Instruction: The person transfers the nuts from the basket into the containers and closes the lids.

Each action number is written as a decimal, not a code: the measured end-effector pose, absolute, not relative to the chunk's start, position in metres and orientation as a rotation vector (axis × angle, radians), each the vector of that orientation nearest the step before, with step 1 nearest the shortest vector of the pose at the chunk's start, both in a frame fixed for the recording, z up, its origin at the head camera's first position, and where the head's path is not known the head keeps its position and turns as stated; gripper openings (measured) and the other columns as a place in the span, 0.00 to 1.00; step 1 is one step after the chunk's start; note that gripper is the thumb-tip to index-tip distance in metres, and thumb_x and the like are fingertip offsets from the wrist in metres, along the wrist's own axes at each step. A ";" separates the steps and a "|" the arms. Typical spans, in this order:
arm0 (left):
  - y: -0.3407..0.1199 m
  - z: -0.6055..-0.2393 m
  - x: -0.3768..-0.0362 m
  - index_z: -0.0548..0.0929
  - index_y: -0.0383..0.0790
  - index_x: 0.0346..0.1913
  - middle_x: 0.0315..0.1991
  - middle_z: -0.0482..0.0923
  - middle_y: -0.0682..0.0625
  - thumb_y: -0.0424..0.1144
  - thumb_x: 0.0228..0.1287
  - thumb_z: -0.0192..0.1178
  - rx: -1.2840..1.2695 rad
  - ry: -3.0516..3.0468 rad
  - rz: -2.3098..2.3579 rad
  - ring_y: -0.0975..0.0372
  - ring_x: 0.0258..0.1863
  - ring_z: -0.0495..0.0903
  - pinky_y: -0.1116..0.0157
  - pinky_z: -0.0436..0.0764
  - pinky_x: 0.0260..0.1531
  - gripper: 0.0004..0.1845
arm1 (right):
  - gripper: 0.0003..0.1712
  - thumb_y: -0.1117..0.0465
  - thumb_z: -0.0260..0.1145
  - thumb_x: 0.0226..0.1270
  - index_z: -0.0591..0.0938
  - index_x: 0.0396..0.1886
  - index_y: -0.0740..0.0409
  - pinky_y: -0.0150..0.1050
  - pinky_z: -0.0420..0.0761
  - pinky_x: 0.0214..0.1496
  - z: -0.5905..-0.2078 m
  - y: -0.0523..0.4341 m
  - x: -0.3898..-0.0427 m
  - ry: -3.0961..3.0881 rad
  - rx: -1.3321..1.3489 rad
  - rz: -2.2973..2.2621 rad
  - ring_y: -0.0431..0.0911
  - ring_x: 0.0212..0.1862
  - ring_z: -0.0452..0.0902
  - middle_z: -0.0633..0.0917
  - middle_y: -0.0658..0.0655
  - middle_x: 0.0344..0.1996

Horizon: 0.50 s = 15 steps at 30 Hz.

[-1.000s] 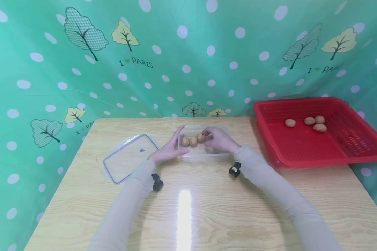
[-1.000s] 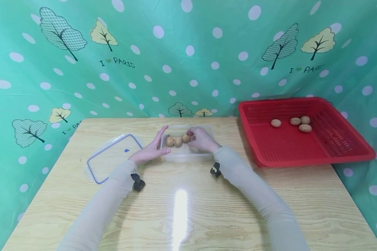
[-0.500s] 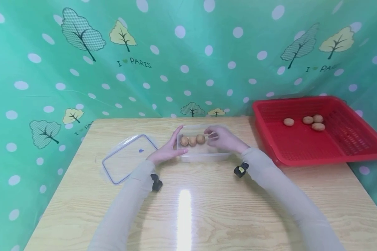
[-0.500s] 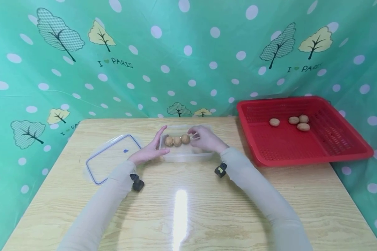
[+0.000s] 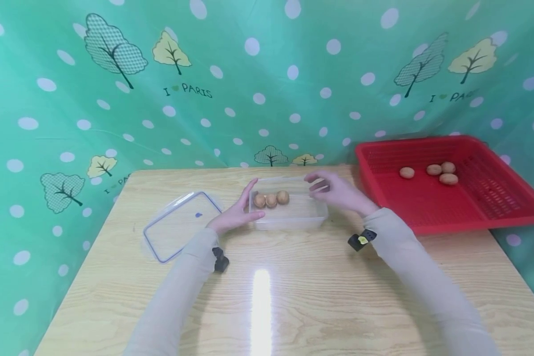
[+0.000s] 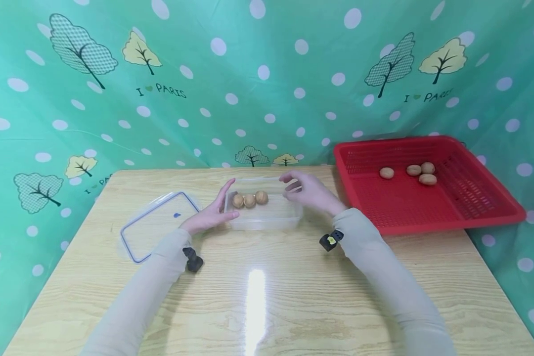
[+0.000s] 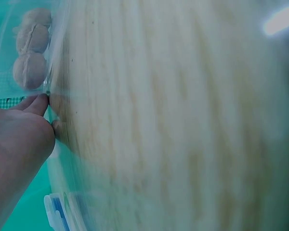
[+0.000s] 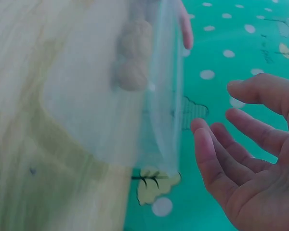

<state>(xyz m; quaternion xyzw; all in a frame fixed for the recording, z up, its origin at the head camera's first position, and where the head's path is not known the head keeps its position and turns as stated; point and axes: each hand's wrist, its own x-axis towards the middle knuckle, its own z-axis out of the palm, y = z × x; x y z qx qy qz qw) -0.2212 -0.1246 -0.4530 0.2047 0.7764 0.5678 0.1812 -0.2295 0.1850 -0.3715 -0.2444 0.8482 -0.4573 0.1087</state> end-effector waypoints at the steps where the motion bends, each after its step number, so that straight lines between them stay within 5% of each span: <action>1: -0.125 -0.453 -0.221 0.33 0.69 0.75 0.77 0.27 0.44 0.38 0.65 0.62 0.581 2.198 1.595 0.49 0.74 0.33 0.41 0.43 0.68 0.52 | 0.23 0.72 0.64 0.63 0.74 0.58 0.69 0.48 0.79 0.54 -0.369 0.188 -0.230 2.508 -0.718 -1.343 0.58 0.53 0.78 0.77 0.65 0.55; 15: -0.125 -0.429 -0.213 0.31 0.54 0.77 0.74 0.33 0.29 0.37 0.66 0.61 0.566 2.184 1.526 0.41 0.73 0.37 0.40 0.44 0.67 0.53 | 0.24 0.64 0.67 0.64 0.75 0.60 0.61 0.52 0.79 0.53 -0.339 0.228 -0.226 2.664 -0.549 -1.292 0.55 0.53 0.78 0.78 0.60 0.54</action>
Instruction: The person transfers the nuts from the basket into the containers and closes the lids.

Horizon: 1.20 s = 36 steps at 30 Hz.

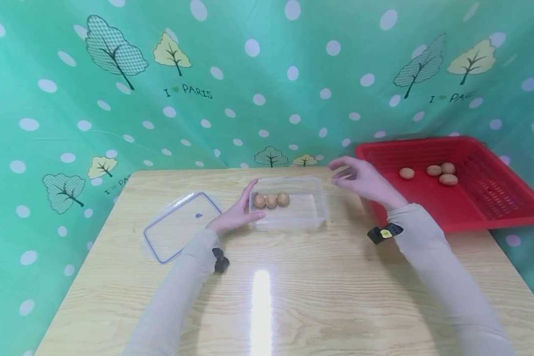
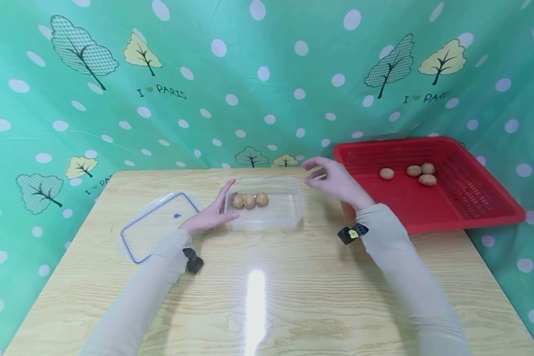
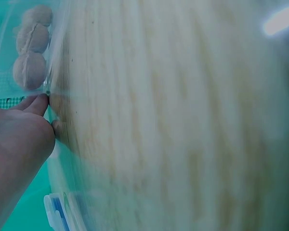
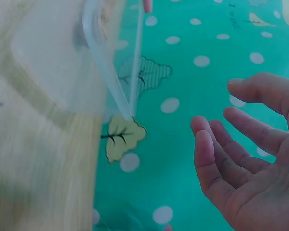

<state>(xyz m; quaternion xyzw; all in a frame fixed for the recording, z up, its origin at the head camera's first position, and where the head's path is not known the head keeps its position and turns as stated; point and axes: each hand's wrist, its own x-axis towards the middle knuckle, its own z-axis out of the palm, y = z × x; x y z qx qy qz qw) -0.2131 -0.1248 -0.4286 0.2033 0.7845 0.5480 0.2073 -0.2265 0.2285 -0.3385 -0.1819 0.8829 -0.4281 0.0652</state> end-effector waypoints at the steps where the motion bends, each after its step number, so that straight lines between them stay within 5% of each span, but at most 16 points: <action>1: -0.124 -0.426 -0.211 0.31 0.53 0.77 0.74 0.33 0.29 0.36 0.66 0.61 0.570 2.182 1.529 0.40 0.73 0.37 0.40 0.44 0.67 0.53 | 0.25 0.64 0.67 0.64 0.75 0.60 0.60 0.52 0.79 0.53 -0.337 0.231 -0.226 2.677 -0.537 -1.281 0.55 0.53 0.77 0.78 0.59 0.54; 7: -0.125 -0.426 -0.209 0.31 0.54 0.77 0.74 0.32 0.30 0.36 0.66 0.61 0.567 2.182 1.530 0.41 0.73 0.36 0.39 0.43 0.67 0.52 | 0.27 0.61 0.68 0.64 0.74 0.62 0.57 0.51 0.79 0.52 -0.329 0.247 -0.224 2.731 -0.510 -1.233 0.55 0.54 0.76 0.77 0.58 0.55; 16: -0.127 -0.453 -0.220 0.31 0.64 0.76 0.76 0.26 0.44 0.40 0.66 0.62 0.588 2.222 1.543 0.46 0.73 0.33 0.39 0.42 0.67 0.53 | 0.26 0.58 0.67 0.66 0.74 0.62 0.55 0.26 0.76 0.45 -0.321 0.270 -0.224 2.791 -0.436 -1.216 0.52 0.55 0.74 0.77 0.58 0.57; 25: -0.128 -0.456 -0.221 0.35 0.74 0.74 0.76 0.25 0.53 0.39 0.65 0.63 0.582 2.191 1.603 0.53 0.74 0.31 0.41 0.44 0.68 0.52 | 0.28 0.56 0.66 0.67 0.73 0.65 0.56 0.21 0.76 0.43 -0.307 0.296 -0.227 2.817 -0.379 -1.260 0.43 0.52 0.75 0.77 0.60 0.57; 28: -0.128 -0.455 -0.221 0.35 0.74 0.74 0.76 0.24 0.54 0.40 0.64 0.63 0.583 2.193 1.599 0.52 0.74 0.31 0.41 0.44 0.68 0.52 | 0.29 0.54 0.65 0.67 0.72 0.65 0.56 0.25 0.78 0.42 -0.309 0.306 -0.232 2.830 -0.347 -1.232 0.41 0.51 0.74 0.76 0.61 0.58; 33: -0.129 -0.453 -0.221 0.34 0.77 0.73 0.77 0.26 0.53 0.45 0.64 0.64 0.562 2.217 1.551 0.50 0.74 0.34 0.42 0.44 0.68 0.52 | 0.32 0.49 0.65 0.67 0.69 0.67 0.54 0.43 0.82 0.43 -0.317 0.322 -0.241 2.821 -0.230 -1.148 0.54 0.55 0.72 0.73 0.63 0.60; 36: -0.129 -0.452 -0.221 0.33 0.77 0.73 0.77 0.27 0.51 0.45 0.64 0.63 0.558 2.222 1.534 0.49 0.74 0.37 0.41 0.44 0.67 0.52 | 0.34 0.49 0.65 0.67 0.67 0.68 0.56 0.43 0.82 0.45 -0.323 0.331 -0.247 2.788 -0.191 -1.138 0.58 0.57 0.70 0.71 0.64 0.61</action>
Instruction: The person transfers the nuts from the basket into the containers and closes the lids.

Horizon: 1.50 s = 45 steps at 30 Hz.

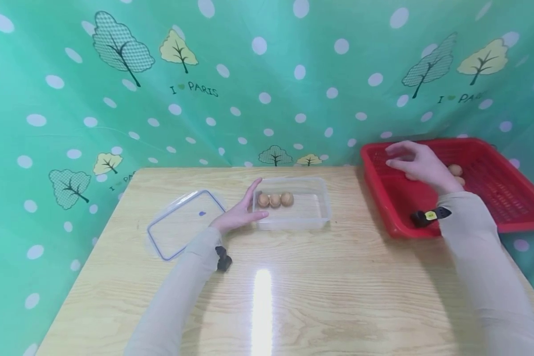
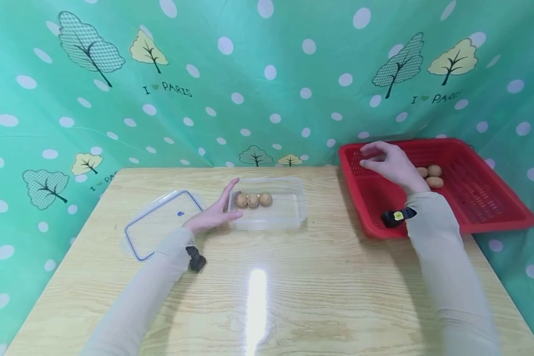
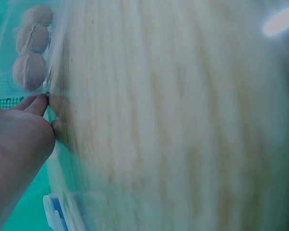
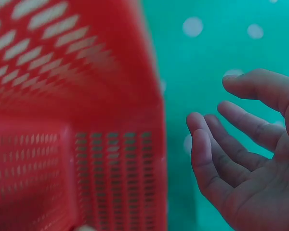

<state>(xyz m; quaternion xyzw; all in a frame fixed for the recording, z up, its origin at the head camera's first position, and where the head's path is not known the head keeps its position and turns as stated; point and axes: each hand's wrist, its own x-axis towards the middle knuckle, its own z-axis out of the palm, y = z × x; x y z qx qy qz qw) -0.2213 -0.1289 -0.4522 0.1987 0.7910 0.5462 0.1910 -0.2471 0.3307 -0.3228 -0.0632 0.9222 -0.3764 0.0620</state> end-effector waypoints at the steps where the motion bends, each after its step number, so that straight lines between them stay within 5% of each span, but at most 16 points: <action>1: -0.129 -0.452 -0.221 0.33 0.76 0.73 0.77 0.27 0.50 0.45 0.64 0.63 0.559 2.221 1.535 0.49 0.74 0.37 0.41 0.44 0.67 0.52 | 0.34 0.49 0.65 0.67 0.67 0.69 0.57 0.40 0.82 0.44 -0.325 0.334 -0.249 2.782 -0.178 -1.140 0.59 0.57 0.69 0.71 0.64 0.61; 5: -0.127 -0.450 -0.220 0.32 0.74 0.74 0.77 0.30 0.44 0.42 0.65 0.62 0.556 2.223 1.529 0.46 0.74 0.36 0.39 0.44 0.67 0.52 | 0.35 0.49 0.63 0.68 0.66 0.69 0.60 0.26 0.79 0.38 -0.337 0.348 -0.258 2.786 -0.147 -1.142 0.55 0.52 0.73 0.70 0.65 0.61; 10: -0.127 -0.449 -0.219 0.33 0.75 0.73 0.77 0.29 0.49 0.42 0.65 0.63 0.535 2.232 1.523 0.48 0.74 0.34 0.40 0.43 0.67 0.53 | 0.34 0.49 0.62 0.70 0.67 0.67 0.64 0.23 0.76 0.39 -0.350 0.364 -0.268 2.793 -0.118 -1.138 0.37 0.40 0.77 0.72 0.68 0.59; 13: -0.127 -0.448 -0.219 0.33 0.74 0.74 0.77 0.27 0.50 0.42 0.65 0.63 0.537 2.235 1.522 0.48 0.74 0.34 0.40 0.43 0.67 0.52 | 0.35 0.48 0.61 0.70 0.66 0.68 0.65 0.37 0.79 0.52 -0.356 0.373 -0.273 2.753 -0.075 -1.184 0.34 0.39 0.79 0.73 0.68 0.58; 15: -0.127 -0.448 -0.219 0.33 0.71 0.75 0.77 0.27 0.47 0.42 0.65 0.62 0.558 2.230 1.530 0.46 0.74 0.33 0.38 0.42 0.66 0.52 | 0.36 0.48 0.63 0.69 0.65 0.68 0.65 0.52 0.71 0.62 -0.359 0.378 -0.274 2.733 -0.030 -1.206 0.39 0.45 0.77 0.71 0.68 0.58; 17: -0.126 -0.450 -0.219 0.33 0.72 0.74 0.77 0.29 0.46 0.43 0.65 0.63 0.557 2.225 1.534 0.47 0.74 0.34 0.39 0.43 0.67 0.52 | 0.38 0.49 0.64 0.68 0.64 0.69 0.65 0.66 0.61 0.63 -0.361 0.385 -0.275 2.728 0.004 -1.199 0.51 0.54 0.72 0.69 0.68 0.59; 20: -0.126 -0.452 -0.221 0.33 0.72 0.74 0.77 0.30 0.44 0.42 0.65 0.63 0.563 2.207 1.544 0.48 0.74 0.33 0.40 0.42 0.67 0.52 | 0.41 0.49 0.67 0.65 0.62 0.69 0.65 0.70 0.60 0.60 -0.366 0.395 -0.275 2.735 0.056 -1.170 0.62 0.60 0.60 0.64 0.69 0.63; 24: -0.125 -0.452 -0.221 0.33 0.72 0.74 0.77 0.31 0.43 0.42 0.64 0.63 0.556 2.205 1.541 0.48 0.74 0.34 0.40 0.42 0.67 0.53 | 0.39 0.49 0.65 0.67 0.63 0.70 0.64 0.52 0.76 0.55 -0.374 0.408 -0.275 2.728 0.068 -1.181 0.56 0.58 0.61 0.66 0.61 0.61; 27: -0.125 -0.449 -0.219 0.33 0.72 0.74 0.77 0.31 0.43 0.42 0.65 0.63 0.551 2.222 1.536 0.47 0.74 0.35 0.40 0.43 0.67 0.53 | 0.34 0.49 0.63 0.69 0.67 0.67 0.62 0.34 0.78 0.47 -0.378 0.417 -0.277 2.690 0.062 -1.269 0.44 0.51 0.68 0.73 0.46 0.51; 30: -0.126 -0.447 -0.218 0.33 0.71 0.75 0.77 0.31 0.43 0.40 0.65 0.62 0.556 2.229 1.541 0.46 0.74 0.34 0.39 0.43 0.67 0.52 | 0.24 0.52 0.63 0.70 0.72 0.61 0.55 0.28 0.79 0.42 -0.381 0.424 -0.279 2.625 0.058 -1.362 0.36 0.44 0.72 0.76 0.34 0.40; 34: -0.126 -0.448 -0.220 0.33 0.71 0.75 0.77 0.31 0.42 0.40 0.66 0.62 0.561 2.222 1.537 0.47 0.74 0.35 0.40 0.43 0.67 0.52 | 0.30 0.51 0.61 0.71 0.67 0.67 0.58 0.38 0.77 0.51 -0.384 0.426 -0.279 2.588 0.103 -1.278 0.48 0.54 0.69 0.74 0.50 0.53; 37: -0.126 -0.451 -0.222 0.32 0.72 0.74 0.77 0.31 0.40 0.41 0.66 0.62 0.550 2.219 1.526 0.48 0.74 0.37 0.42 0.43 0.68 0.52 | 0.42 0.48 0.61 0.70 0.55 0.73 0.64 0.47 0.76 0.54 -0.385 0.424 -0.279 2.542 0.142 -1.199 0.63 0.62 0.56 0.59 0.68 0.64; 45: -0.126 -0.450 -0.220 0.34 0.75 0.74 0.77 0.26 0.48 0.41 0.65 0.63 0.548 2.241 1.529 0.47 0.74 0.34 0.40 0.44 0.67 0.52 | 0.51 0.45 0.64 0.67 0.49 0.75 0.66 0.57 0.77 0.54 -0.382 0.420 -0.277 2.475 0.133 -1.111 0.72 0.67 0.42 0.44 0.76 0.68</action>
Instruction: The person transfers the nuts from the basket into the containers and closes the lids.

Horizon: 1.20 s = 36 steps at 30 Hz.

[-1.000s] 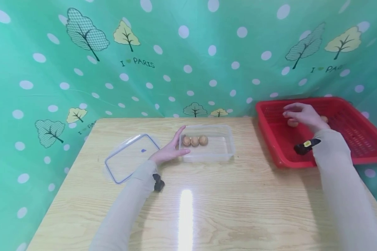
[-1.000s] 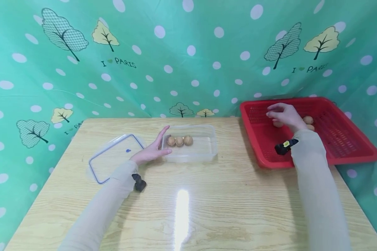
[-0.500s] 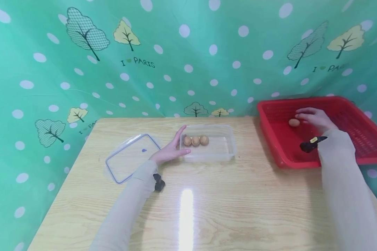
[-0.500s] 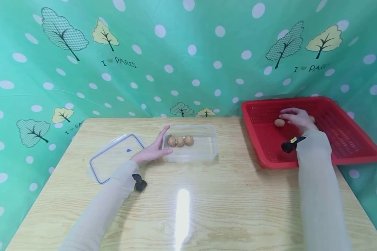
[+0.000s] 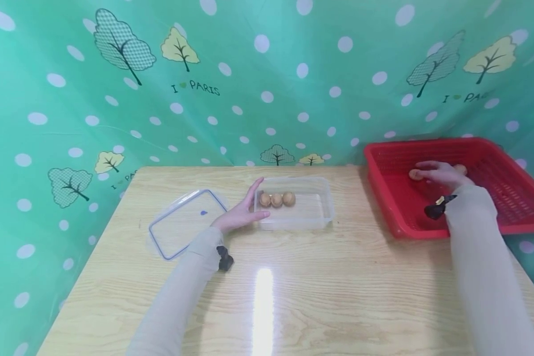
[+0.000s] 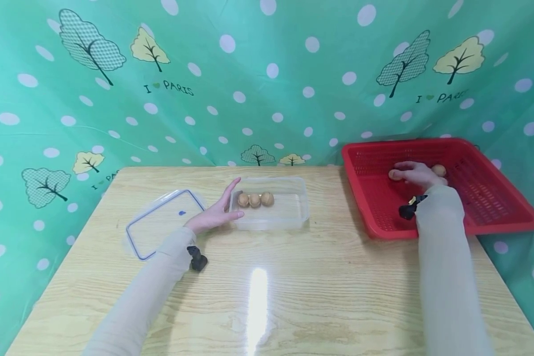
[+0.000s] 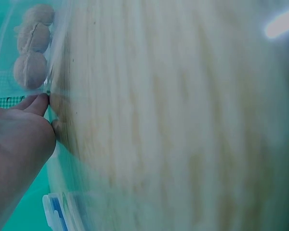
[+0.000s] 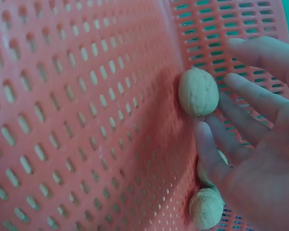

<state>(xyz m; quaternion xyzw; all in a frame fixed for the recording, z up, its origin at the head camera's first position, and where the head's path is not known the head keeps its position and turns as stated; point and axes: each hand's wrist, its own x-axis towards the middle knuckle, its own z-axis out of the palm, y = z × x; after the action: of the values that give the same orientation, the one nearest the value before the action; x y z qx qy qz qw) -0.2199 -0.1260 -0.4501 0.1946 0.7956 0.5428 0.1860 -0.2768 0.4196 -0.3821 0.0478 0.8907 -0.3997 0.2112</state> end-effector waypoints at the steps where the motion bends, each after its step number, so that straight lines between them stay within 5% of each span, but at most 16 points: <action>1: -0.126 -0.450 -0.220 0.34 0.75 0.74 0.77 0.26 0.48 0.41 0.65 0.63 0.556 2.239 1.535 0.47 0.74 0.34 0.40 0.44 0.67 0.52 | 0.51 0.46 0.65 0.66 0.50 0.75 0.66 0.57 0.77 0.54 -0.381 0.418 -0.274 2.476 0.129 -1.105 0.73 0.67 0.42 0.45 0.76 0.69; 5: -0.126 -0.451 -0.220 0.34 0.74 0.74 0.77 0.25 0.52 0.39 0.65 0.63 0.572 2.226 1.562 0.50 0.74 0.32 0.42 0.44 0.68 0.52 | 0.53 0.43 0.68 0.62 0.52 0.76 0.61 0.56 0.79 0.52 -0.374 0.406 -0.263 2.449 0.150 -1.106 0.72 0.66 0.48 0.53 0.74 0.69; 14: -0.128 -0.456 -0.224 0.35 0.76 0.73 0.76 0.24 0.54 0.41 0.65 0.63 0.587 2.216 1.575 0.53 0.74 0.30 0.42 0.43 0.68 0.51 | 0.55 0.41 0.73 0.53 0.57 0.75 0.53 0.53 0.83 0.44 -0.365 0.393 -0.254 2.322 0.223 -1.129 0.72 0.66 0.44 0.51 0.70 0.70; 26: -0.128 -0.454 -0.223 0.35 0.79 0.72 0.77 0.27 0.56 0.41 0.64 0.64 0.562 2.245 1.547 0.53 0.74 0.33 0.44 0.44 0.68 0.52 | 0.52 0.42 0.69 0.59 0.56 0.75 0.57 0.59 0.72 0.60 -0.368 0.392 -0.261 2.309 0.079 -1.018 0.70 0.69 0.42 0.54 0.67 0.71; 36: -0.127 -0.453 -0.221 0.34 0.76 0.73 0.77 0.27 0.53 0.42 0.64 0.63 0.555 2.248 1.525 0.49 0.74 0.33 0.40 0.43 0.67 0.52 | 0.56 0.37 0.71 0.53 0.57 0.75 0.52 0.53 0.83 0.42 -0.369 0.387 -0.259 2.381 0.125 -0.994 0.71 0.65 0.45 0.52 0.70 0.68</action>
<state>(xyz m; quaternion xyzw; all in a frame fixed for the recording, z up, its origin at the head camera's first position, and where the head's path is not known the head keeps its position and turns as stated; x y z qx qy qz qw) -0.2214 -0.1274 -0.4525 0.1969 0.7971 0.5406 0.1835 -0.2586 0.3872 -0.3688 0.0467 0.8861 -0.3699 0.2754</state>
